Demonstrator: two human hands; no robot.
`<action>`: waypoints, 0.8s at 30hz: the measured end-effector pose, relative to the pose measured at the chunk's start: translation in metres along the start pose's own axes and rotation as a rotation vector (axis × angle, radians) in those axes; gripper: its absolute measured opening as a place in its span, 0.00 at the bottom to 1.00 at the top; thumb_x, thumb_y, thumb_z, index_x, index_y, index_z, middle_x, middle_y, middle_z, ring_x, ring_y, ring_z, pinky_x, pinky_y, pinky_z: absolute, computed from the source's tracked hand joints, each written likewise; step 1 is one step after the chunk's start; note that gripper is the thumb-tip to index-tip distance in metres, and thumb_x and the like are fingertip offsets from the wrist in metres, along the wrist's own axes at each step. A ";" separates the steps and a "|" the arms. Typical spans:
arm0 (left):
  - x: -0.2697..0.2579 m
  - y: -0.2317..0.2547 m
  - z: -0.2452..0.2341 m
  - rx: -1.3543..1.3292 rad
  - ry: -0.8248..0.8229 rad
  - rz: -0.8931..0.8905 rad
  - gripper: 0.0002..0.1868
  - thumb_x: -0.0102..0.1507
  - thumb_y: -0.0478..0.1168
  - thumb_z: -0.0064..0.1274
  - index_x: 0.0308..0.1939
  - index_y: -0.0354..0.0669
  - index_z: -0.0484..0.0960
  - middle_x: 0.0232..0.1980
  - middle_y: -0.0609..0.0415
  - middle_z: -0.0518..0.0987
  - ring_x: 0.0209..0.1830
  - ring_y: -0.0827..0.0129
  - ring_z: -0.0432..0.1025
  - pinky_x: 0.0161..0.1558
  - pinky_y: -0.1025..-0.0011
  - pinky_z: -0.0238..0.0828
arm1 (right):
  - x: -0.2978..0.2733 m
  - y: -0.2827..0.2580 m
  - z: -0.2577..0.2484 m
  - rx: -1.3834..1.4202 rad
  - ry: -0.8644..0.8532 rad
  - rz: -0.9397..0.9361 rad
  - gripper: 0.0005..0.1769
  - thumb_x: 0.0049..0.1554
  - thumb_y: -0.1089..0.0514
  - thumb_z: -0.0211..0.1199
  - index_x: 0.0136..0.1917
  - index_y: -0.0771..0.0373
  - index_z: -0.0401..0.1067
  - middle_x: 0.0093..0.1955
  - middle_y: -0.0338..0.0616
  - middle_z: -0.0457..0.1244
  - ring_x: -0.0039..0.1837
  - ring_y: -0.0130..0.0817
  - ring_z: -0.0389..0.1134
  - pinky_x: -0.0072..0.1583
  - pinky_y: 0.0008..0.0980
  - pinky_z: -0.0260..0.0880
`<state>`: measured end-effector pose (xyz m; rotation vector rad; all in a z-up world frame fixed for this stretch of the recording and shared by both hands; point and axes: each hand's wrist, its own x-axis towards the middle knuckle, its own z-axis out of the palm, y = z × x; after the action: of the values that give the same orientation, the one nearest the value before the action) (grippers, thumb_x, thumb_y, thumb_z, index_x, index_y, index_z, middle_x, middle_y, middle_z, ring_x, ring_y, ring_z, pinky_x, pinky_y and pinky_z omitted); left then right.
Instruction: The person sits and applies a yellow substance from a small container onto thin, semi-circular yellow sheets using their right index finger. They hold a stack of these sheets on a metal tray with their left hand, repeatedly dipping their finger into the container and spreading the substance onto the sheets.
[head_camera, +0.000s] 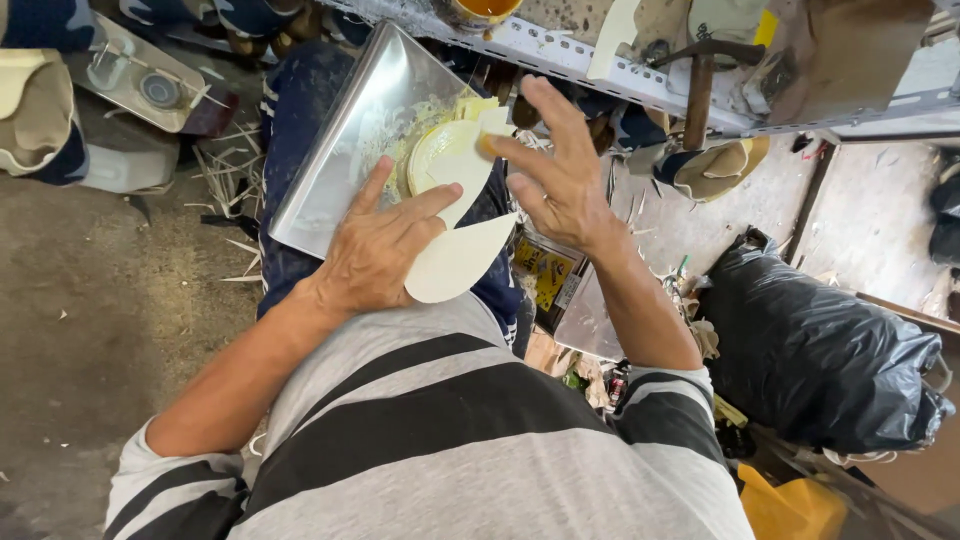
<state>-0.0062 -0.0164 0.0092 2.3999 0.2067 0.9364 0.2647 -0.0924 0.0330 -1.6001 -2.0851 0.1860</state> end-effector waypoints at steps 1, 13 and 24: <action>0.000 0.001 0.001 -0.009 0.009 -0.013 0.28 0.70 0.60 0.50 0.46 0.34 0.74 0.65 0.31 0.81 0.58 0.51 0.84 0.80 0.48 0.32 | -0.001 0.001 0.007 0.073 -0.016 -0.008 0.25 0.72 0.45 0.46 0.64 0.55 0.80 0.84 0.57 0.44 0.85 0.53 0.47 0.83 0.64 0.48; -0.011 -0.004 0.013 -0.178 0.101 -0.157 0.26 0.72 0.64 0.36 0.47 0.46 0.74 0.71 0.46 0.77 0.65 0.65 0.77 0.82 0.51 0.25 | -0.059 0.032 0.089 -0.241 0.266 -0.174 0.29 0.65 0.28 0.39 0.75 0.24 0.67 0.85 0.50 0.46 0.86 0.52 0.38 0.82 0.55 0.33; -0.004 -0.001 -0.010 -0.080 0.047 -0.488 0.25 0.76 0.50 0.26 0.60 0.29 0.66 0.73 0.31 0.70 0.72 0.44 0.71 0.78 0.35 0.29 | -0.018 0.006 0.039 -0.376 -0.016 0.192 0.36 0.68 0.22 0.25 0.86 0.24 0.45 0.90 0.43 0.22 0.91 0.52 0.19 0.87 0.70 0.19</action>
<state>-0.0158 -0.0125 0.0132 2.1094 0.7211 0.7523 0.2548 -0.0999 -0.0081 -2.0258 -2.0649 -0.1389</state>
